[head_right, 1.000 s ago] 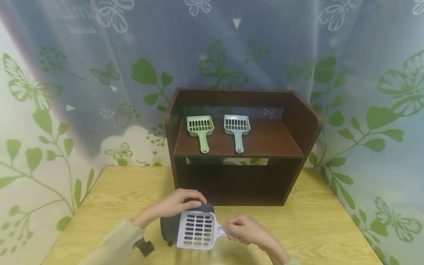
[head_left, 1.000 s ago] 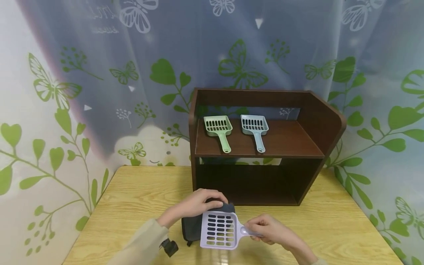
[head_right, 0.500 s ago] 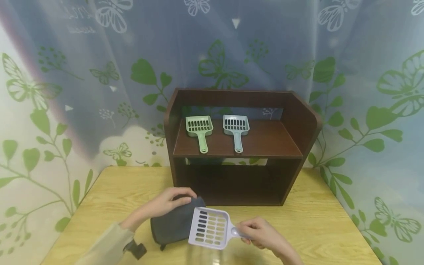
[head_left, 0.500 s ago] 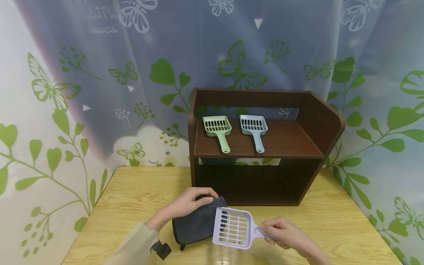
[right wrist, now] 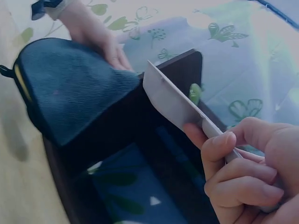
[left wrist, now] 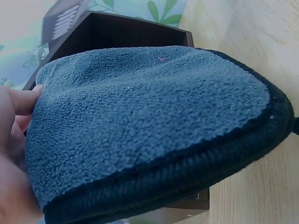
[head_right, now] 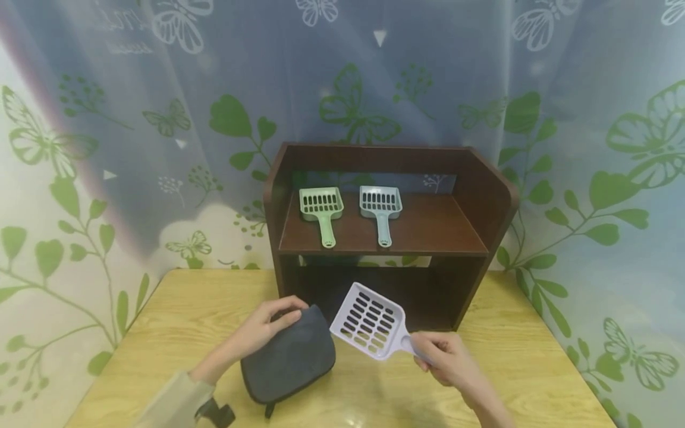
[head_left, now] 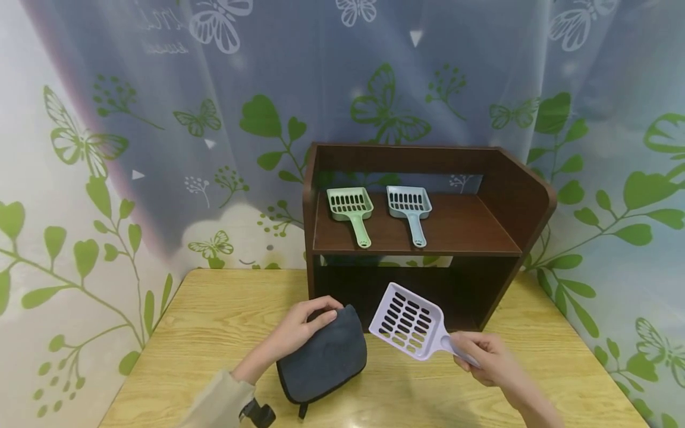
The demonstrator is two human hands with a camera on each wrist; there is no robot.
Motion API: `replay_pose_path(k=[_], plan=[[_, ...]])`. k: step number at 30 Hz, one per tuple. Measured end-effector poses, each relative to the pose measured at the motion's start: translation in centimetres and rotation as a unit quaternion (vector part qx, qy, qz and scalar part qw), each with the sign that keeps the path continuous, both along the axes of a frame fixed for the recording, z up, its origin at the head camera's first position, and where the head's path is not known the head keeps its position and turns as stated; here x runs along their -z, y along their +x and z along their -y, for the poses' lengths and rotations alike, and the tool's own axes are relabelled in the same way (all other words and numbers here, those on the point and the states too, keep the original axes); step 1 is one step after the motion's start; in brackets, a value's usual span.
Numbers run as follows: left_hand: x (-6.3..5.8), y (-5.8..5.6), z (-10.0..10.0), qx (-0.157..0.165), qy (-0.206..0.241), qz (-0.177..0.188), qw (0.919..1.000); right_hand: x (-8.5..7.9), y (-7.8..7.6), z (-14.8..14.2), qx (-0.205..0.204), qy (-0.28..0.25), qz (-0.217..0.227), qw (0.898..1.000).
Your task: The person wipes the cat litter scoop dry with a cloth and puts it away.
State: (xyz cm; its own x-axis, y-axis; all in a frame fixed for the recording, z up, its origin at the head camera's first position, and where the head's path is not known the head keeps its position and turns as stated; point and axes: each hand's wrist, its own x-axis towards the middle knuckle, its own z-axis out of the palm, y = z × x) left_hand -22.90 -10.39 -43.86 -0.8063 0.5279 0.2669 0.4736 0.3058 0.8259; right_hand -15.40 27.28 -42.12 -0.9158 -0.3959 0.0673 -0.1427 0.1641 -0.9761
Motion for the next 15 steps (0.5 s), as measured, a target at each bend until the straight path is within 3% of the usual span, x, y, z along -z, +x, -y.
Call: replay_pose_path(k=[9,15], plan=[[0.6,0.3,0.4,-0.005,0.001,0.022,0.9997,-3.6,-1.1,-0.9,0.047,-0.021,-0.086,0.995],[0.9,0.6,0.9,-0.010,0.000,0.030,0.9995,-6.1,-2.1,-1.3,0.089,-0.046,-0.082,0.992]])
